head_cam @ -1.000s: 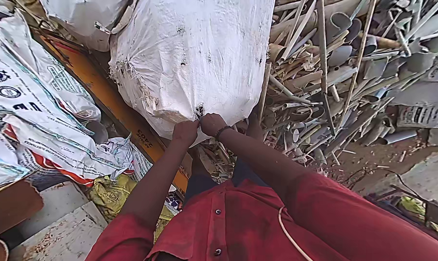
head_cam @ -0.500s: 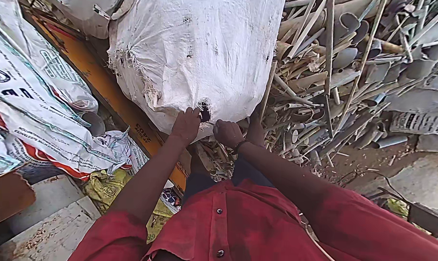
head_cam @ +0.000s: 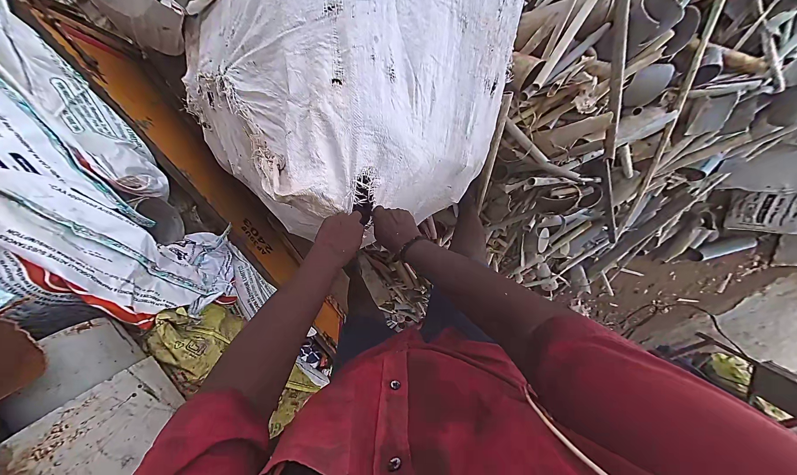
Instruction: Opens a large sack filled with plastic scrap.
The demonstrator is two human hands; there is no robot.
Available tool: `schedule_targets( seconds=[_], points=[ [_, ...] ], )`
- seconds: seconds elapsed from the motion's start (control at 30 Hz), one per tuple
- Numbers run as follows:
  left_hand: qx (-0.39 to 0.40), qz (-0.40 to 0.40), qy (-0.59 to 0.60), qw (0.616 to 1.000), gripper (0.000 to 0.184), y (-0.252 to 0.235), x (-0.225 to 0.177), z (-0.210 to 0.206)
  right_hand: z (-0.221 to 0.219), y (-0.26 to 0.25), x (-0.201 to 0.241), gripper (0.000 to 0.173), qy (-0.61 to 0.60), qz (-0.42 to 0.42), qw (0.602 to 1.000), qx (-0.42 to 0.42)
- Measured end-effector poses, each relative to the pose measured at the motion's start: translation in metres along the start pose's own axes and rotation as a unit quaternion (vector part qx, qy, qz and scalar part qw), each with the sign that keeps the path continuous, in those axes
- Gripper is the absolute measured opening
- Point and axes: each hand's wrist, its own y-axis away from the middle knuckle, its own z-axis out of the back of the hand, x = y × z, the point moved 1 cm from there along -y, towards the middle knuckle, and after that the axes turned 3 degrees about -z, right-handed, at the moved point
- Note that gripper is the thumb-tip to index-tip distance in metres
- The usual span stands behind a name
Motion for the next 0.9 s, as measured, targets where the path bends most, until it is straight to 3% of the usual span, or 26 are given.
schedule_targets(
  seconds=[0.23, 0.43, 0.63, 0.8, 0.9],
  points=[
    [-0.037, -0.009, 0.029, 0.999, 0.019, 0.006, -0.003, -0.005, -0.008, 0.019, -0.026, 0.019, 0.036, 0.018, 0.999, 0.009],
    [-0.041, 0.022, 0.033, 0.998, 0.016, 0.013, 0.004, -0.001, 0.002, -0.004, 0.0, 0.017, 0.046, 0.03, 0.998, 0.016],
    [-0.051, -0.005, 0.053, 0.997, 0.019, 0.019, -0.002, -0.005, -0.016, 0.033, -0.063, 0.021, 0.065, 0.026, 0.997, 0.01],
    [-0.052, -0.014, 0.062, 0.997, 0.018, 0.025, 0.008, -0.002, 0.008, 0.002, -0.01, 0.019, 0.073, 0.021, 0.996, 0.036],
    [-0.035, -0.003, 0.052, 0.998, 0.021, 0.024, 0.01, 0.004, 0.002, -0.015, -0.016, 0.02, 0.072, 0.034, 0.996, 0.025]
  ],
)
